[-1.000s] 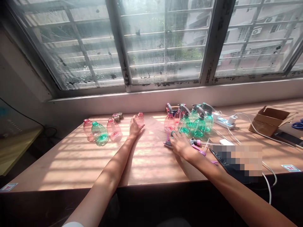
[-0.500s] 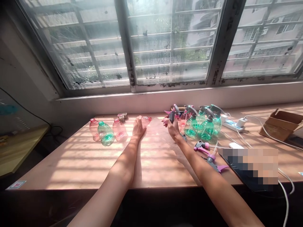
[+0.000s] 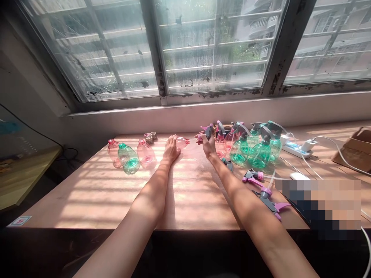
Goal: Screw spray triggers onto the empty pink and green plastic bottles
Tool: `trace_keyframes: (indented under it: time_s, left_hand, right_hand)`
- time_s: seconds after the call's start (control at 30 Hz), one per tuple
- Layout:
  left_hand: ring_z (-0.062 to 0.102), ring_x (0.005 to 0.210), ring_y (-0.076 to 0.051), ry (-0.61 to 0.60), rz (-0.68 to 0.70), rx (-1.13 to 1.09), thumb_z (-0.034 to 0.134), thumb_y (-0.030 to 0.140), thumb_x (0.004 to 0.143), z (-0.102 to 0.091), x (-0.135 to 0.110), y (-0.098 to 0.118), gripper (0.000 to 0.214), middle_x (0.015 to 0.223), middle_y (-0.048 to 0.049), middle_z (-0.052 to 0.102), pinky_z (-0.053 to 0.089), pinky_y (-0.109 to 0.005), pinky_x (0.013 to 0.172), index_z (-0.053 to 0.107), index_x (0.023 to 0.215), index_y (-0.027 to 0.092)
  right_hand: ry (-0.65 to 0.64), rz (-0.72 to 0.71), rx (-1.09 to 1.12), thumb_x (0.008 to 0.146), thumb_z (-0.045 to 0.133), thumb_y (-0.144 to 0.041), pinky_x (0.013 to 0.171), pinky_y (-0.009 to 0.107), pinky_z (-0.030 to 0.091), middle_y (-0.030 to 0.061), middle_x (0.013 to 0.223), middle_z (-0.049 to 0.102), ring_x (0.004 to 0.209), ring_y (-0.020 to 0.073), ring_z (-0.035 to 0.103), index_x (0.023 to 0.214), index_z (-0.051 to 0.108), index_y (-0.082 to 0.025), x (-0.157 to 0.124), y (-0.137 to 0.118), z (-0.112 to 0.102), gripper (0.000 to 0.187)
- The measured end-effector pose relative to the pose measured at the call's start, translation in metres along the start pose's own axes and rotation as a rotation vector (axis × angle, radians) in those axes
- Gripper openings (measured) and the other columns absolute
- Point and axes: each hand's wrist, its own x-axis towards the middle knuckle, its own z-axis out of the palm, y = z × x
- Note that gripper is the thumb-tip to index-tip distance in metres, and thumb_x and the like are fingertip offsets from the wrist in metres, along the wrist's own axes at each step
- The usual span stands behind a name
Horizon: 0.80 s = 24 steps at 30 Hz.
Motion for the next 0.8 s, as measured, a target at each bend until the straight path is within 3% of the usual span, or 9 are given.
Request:
trace_keyframes:
  time_s: [0.27,0.47,0.6,0.8]
  left_hand:
    - [0.065,0.125,-0.030,-0.018,-0.005,-0.060,0.069,0.038,0.100,0.011,0.009,-0.008,0.042,0.145,-0.0122,0.062,0.056,-0.055,0.103,0.062,0.138,0.021]
    - [0.063,0.127,-0.030,-0.043,-0.121,-0.157,0.068,0.038,0.100,0.012,0.019,-0.009,0.040,0.149,-0.0120,0.060,0.054,-0.055,0.106,0.062,0.138,0.023]
    - [0.067,0.120,-0.027,-0.061,-0.270,-0.234,0.066,0.038,0.101,0.013,0.033,-0.003,0.034,0.141,-0.0109,0.065,0.057,-0.050,0.102,0.066,0.132,0.023]
    - [0.068,0.118,-0.028,-0.067,-0.615,-0.349,0.068,0.038,0.100,0.020,0.053,0.002,0.040,0.139,-0.0113,0.065,0.059,-0.050,0.098,0.062,0.136,0.021]
  right_hand:
    - [-0.134,0.215,-0.099,0.102,0.071,-0.036,0.092,0.049,0.062,0.0102,0.134,0.068,0.110,0.0274,0.071,0.133,0.065,-0.019,0.018,0.053,0.020,0.036]
    - [-0.159,0.375,-0.110,0.102,0.070,-0.036,0.091,0.048,0.062,0.0104,0.134,0.068,0.109,0.0271,0.071,0.133,0.065,-0.020,0.032,0.071,0.020,0.036]
    - [-0.179,0.413,-0.116,0.102,0.070,-0.036,0.091,0.048,0.062,0.0105,0.134,0.068,0.109,0.0270,0.071,0.133,0.065,-0.020,0.033,0.069,0.017,0.035]
    - [-0.189,0.411,-0.162,0.102,0.070,-0.036,0.092,0.049,0.062,0.0104,0.135,0.068,0.110,0.0273,0.071,0.133,0.065,-0.020,0.028,0.062,0.006,0.036]
